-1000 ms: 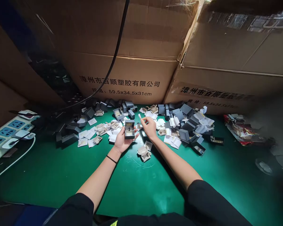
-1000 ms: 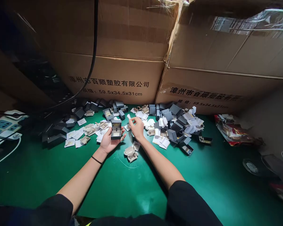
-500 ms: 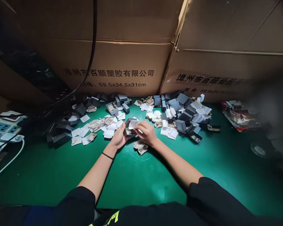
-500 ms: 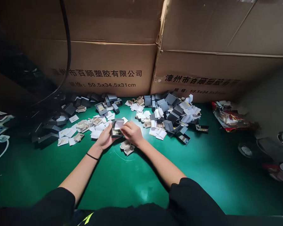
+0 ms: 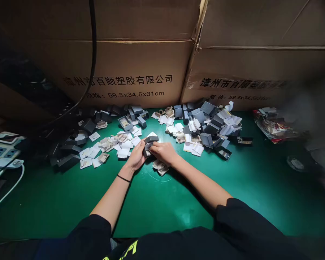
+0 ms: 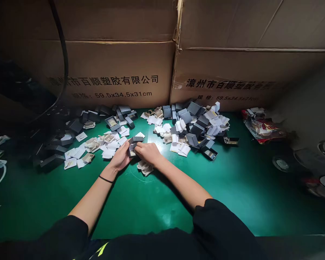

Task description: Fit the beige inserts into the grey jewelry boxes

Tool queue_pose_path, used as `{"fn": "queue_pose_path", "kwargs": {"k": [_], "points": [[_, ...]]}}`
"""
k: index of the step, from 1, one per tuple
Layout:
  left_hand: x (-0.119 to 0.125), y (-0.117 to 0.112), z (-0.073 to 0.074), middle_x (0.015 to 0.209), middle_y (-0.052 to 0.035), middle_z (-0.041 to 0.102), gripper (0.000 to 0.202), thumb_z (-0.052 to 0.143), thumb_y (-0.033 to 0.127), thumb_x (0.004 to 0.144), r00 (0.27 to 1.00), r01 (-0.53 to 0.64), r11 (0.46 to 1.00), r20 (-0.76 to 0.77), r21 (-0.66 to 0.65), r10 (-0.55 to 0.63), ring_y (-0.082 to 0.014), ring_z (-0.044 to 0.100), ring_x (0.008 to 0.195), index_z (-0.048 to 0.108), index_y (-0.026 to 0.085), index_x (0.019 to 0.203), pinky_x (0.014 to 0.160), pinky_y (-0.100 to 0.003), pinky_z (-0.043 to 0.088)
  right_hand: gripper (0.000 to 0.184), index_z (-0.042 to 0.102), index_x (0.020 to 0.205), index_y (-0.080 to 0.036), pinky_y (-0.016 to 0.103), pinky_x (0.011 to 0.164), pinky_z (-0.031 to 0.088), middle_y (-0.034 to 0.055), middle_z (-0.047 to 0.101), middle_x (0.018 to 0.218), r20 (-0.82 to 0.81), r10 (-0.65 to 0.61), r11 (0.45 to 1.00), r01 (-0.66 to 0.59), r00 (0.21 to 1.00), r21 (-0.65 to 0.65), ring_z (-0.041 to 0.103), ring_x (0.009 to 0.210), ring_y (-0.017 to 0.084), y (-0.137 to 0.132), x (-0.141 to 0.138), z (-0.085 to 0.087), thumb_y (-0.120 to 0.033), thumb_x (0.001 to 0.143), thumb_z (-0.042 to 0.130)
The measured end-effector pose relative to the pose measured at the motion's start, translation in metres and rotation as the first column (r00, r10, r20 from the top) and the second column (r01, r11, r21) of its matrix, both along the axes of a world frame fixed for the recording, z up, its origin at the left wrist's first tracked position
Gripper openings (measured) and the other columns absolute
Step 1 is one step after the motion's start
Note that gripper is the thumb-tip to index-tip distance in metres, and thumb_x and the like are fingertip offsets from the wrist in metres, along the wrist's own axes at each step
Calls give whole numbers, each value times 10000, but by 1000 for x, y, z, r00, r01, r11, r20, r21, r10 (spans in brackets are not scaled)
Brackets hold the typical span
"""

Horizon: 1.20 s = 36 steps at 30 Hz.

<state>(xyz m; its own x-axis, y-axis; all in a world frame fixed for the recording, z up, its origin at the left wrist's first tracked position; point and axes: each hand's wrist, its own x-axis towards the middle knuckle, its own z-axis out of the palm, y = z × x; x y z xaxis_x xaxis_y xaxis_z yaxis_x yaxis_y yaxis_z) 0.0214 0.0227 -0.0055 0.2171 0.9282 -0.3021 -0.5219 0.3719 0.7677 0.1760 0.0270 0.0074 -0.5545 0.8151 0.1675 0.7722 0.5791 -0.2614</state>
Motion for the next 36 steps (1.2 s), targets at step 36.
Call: {"fn": "queue_pose_path", "kwargs": {"k": [36], "points": [[2, 0, 3, 778, -27, 652, 216, 565, 297, 915, 999, -13, 998, 29, -64, 15, -111, 581, 641, 630, 149, 1057, 637, -236, 519, 331, 679, 866, -198, 281, 483, 171, 21, 692, 815, 14, -158, 973, 154, 987, 170, 599, 672, 107, 0, -12, 2, -361, 988, 419]]}}
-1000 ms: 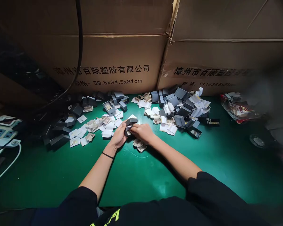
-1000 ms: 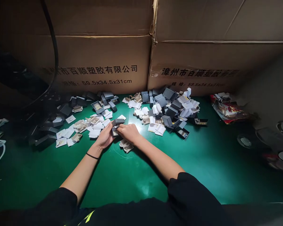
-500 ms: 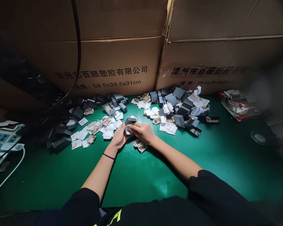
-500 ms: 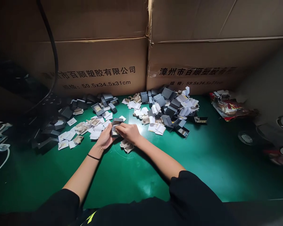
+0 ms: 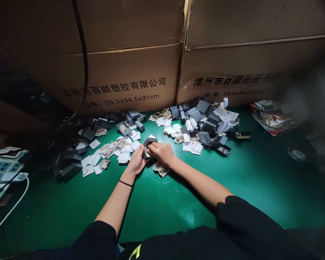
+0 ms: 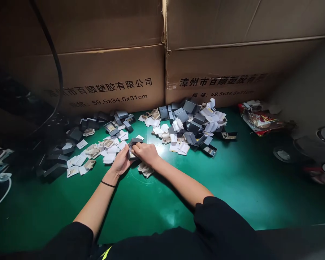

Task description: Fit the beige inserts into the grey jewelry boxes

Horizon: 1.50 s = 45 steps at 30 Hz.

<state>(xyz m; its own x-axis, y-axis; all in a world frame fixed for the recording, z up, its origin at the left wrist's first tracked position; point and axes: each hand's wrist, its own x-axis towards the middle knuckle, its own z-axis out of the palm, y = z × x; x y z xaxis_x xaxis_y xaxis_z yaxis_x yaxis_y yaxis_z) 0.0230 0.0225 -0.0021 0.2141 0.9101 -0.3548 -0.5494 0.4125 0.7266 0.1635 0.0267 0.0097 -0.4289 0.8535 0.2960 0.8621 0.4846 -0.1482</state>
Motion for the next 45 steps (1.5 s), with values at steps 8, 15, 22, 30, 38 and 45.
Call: {"fn": "queue_pose_path", "kwargs": {"k": [8, 15, 22, 30, 38, 45], "points": [[1, 0, 5, 789, -14, 644, 174, 507, 228, 936, 999, -25, 999, 47, -23, 26, -96, 567, 612, 635, 159, 1031, 610, -224, 500, 384, 652, 816, -182, 267, 520, 242, 34, 678, 801, 8, 2, 997, -3, 1000, 76, 564, 720, 121, 1, 0, -5, -391, 1004, 390], [0, 0, 2, 776, -15, 639, 186, 521, 246, 932, 1000, 5, 1000, 30, -21, -4, -97, 573, 605, 618, 161, 1066, 614, -229, 517, 385, 661, 885, -185, 276, 484, 218, 44, 679, 822, 22, 7, 1000, -7, 1000, -6, 599, 704, 127, -1, -1, 0, -398, 1007, 364], [3, -2, 3, 716, -4, 615, 178, 550, 265, 920, 1000, -10, 999, 6, -33, 11, -101, 543, 590, 631, 155, 1035, 611, -221, 492, 369, 647, 880, -181, 279, 476, 193, 34, 675, 827, 31, 37, 999, -36, 999, -22, 597, 644, 112, -1, -3, -4, -376, 1008, 361], [6, -5, 1, 678, 17, 587, 122, 531, 242, 926, 996, -70, 996, 57, -56, 73, -86, 524, 558, 608, 155, 962, 591, -203, 478, 319, 639, 848, -176, 289, 483, 177, 25, 668, 799, 25, 45, 999, -45, 999, 4, 557, 597, 100, -1, -3, -4, -341, 998, 411], [12, -6, 0, 728, -5, 630, 151, 495, 214, 939, 981, -161, 984, 96, -72, 167, -85, 560, 603, 622, 138, 908, 620, -197, 481, 371, 660, 855, -190, 287, 515, 206, 30, 664, 790, -5, 45, 998, -44, 999, 34, 543, 634, 105, -3, -1, -7, -375, 1007, 376], [17, -13, -3, 832, -24, 668, 180, 586, 282, 902, 984, -176, 983, 12, 55, 175, -105, 607, 728, 657, 156, 1008, 703, -201, 495, 424, 666, 851, -186, 273, 518, 213, 38, 669, 782, -15, 51, 998, -51, 999, 23, 535, 593, 98, -1, -1, -12, -389, 1016, 333]]}}
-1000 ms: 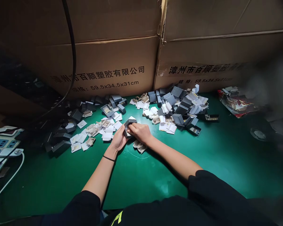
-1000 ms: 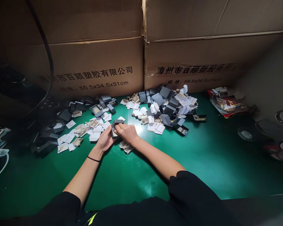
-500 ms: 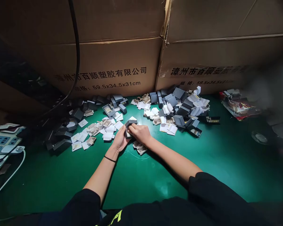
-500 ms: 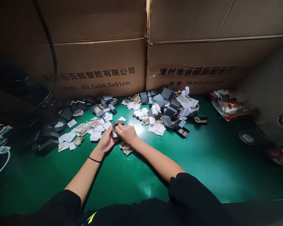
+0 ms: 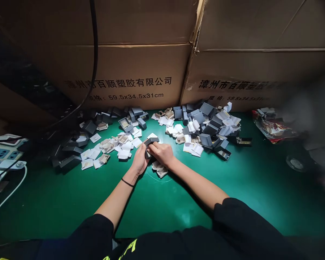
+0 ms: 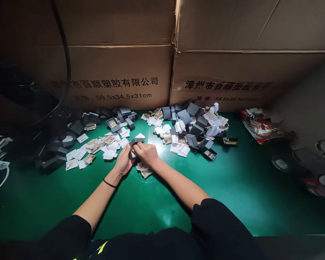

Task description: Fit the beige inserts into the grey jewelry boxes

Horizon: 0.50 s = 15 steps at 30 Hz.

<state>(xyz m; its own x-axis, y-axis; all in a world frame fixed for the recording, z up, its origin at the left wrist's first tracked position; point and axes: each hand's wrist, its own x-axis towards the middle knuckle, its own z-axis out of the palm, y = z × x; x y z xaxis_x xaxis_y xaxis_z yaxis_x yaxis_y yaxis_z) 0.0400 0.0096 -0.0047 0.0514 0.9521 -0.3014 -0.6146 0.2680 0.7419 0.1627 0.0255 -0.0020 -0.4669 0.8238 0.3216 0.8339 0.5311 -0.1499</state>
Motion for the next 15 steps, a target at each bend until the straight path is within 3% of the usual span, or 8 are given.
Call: {"fn": "queue_pose_path", "kwargs": {"k": [3, 6, 10, 15], "points": [[1, 0, -2, 898, -41, 687, 200, 581, 278, 904, 1000, -10, 1000, -1, 11, 10, -109, 626, 767, 654, 154, 1043, 743, -211, 509, 410, 682, 857, -198, 260, 514, 240, 35, 691, 797, -48, 19, 1000, -19, 999, 5, 564, 603, 106, 1, 5, -3, -402, 1004, 358], [-2, 3, 1, 962, -62, 701, 206, 543, 256, 920, 1000, -20, 1000, 17, 12, 20, -124, 648, 787, 645, 144, 1059, 738, -232, 531, 409, 707, 950, -198, 230, 576, 339, 58, 715, 854, -141, 32, 999, -30, 990, 22, 620, 704, 124, 1, 14, -5, -373, 1007, 342], [-21, 11, 12, 966, -109, 707, 316, 446, 342, 956, 995, -67, 998, 71, -3, 67, -177, 681, 803, 638, 121, 1073, 718, -290, 566, 431, 723, 974, -169, 230, 687, 423, 85, 727, 911, -351, -73, 997, 77, 934, -4, 641, 769, 141, 7, 24, -6, -323, 1004, 322], [-52, 17, 24, 946, -131, 704, 426, 346, 361, 973, 972, -171, 985, 164, 1, 168, -177, 680, 762, 611, 91, 1170, 572, -233, 549, 305, 721, 971, -197, 226, 687, 429, 44, 727, 915, -281, -194, 973, 148, 940, -179, 644, 771, 141, 15, 21, -6, -309, 959, 438]]}}
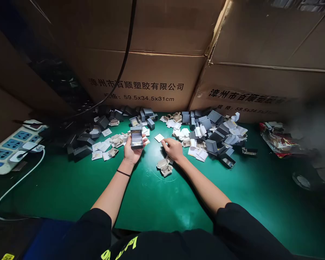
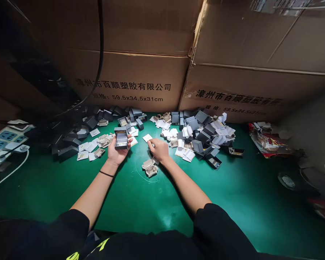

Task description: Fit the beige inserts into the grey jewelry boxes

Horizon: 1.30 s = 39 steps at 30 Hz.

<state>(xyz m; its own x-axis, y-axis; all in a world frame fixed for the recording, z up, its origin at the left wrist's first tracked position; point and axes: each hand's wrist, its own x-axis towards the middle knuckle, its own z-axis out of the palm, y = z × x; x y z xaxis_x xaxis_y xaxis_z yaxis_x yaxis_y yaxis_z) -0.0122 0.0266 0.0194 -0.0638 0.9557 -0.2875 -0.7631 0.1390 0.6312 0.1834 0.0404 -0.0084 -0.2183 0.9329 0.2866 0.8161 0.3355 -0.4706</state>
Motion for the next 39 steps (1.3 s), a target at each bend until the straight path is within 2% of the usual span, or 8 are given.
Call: {"fn": "queue_pose_path", "kwargs": {"k": [6, 10, 17, 23, 26, 30, 35, 39], "points": [[8, -3, -4, 946, -138, 705, 411, 335, 320, 971, 997, 69, 997, 43, -27, -68, -177, 668, 716, 608, 95, 1180, 519, -234, 529, 381, 555, 1294, -189, 292, 797, 478, 109, 630, 1190, 104, -97, 988, 109, 990, -114, 584, 1066, 210, 13, -14, 7, -330, 956, 451], [25, -9, -9, 936, -168, 709, 448, 312, 350, 980, 979, 203, 973, 38, -110, -200, -200, 687, 723, 623, 62, 1123, 533, -252, 542, 440, 514, 1334, -188, 313, 756, 492, 146, 596, 1230, 180, -70, 979, 103, 981, -178, 593, 1047, 247, 24, -23, 10, -285, 905, 519], [28, -9, -17, 1028, -191, 704, 437, 373, 361, 971, 951, 308, 943, 58, -128, -303, -249, 702, 881, 603, 66, 1197, 649, -302, 586, 263, 698, 964, -166, 283, 772, 504, 75, 695, 968, -274, -62, 987, 17, 960, -161, 636, 859, 168, 16, -11, 5, -149, 817, 481], [34, -11, -15, 1068, -185, 695, 448, 347, 341, 988, 911, 412, 890, 69, -196, -406, -257, 696, 958, 547, 51, 1264, 741, -327, 598, 333, 709, 817, -144, 232, 563, 480, 118, 624, 1125, -702, -158, 987, 84, 695, -138, 629, 876, 170, -4, -1, -7, -93, 634, 436], [35, -11, -13, 1087, -187, 692, 471, 328, 330, 994, 907, 420, 885, 67, -199, -415, -258, 691, 976, 489, 43, 1332, 756, -332, 597, 353, 723, 822, -149, 239, 525, 454, 93, 659, 998, -776, -143, 990, 95, 615, -107, 614, 756, 155, -5, -2, -14, -121, 618, 436], [33, -9, -11, 1108, -220, 682, 520, 316, 329, 994, 919, 393, 894, 68, -216, -387, -274, 682, 997, 430, -5, 1377, 769, -337, 592, 366, 724, 824, -179, 281, 681, 514, 58, 695, 914, -797, -75, 997, 41, 600, -63, 636, 826, 169, -1, -1, -19, -119, 617, 429], [33, -8, -7, 1171, -232, 656, 543, 307, 330, 994, 926, 378, 900, 102, -215, -364, -273, 663, 1046, 389, -6, 1413, 793, -335, 585, 362, 716, 945, -198, 291, 765, 549, 59, 701, 1063, -790, -110, 987, -28, 603, -159, 641, 979, 184, 1, 0, -16, -157, 690, 461], [34, -7, -5, 1179, -254, 643, 550, 310, 317, 992, 937, 349, 908, 103, -232, -334, -278, 660, 1053, 384, -43, 1401, 760, -309, 588, 300, 712, 991, -195, 275, 676, 562, 73, 682, 1134, -807, -159, 973, -50, 569, -227, 652, 870, 168, -1, -2, -12, -264, 765, 526]]}}
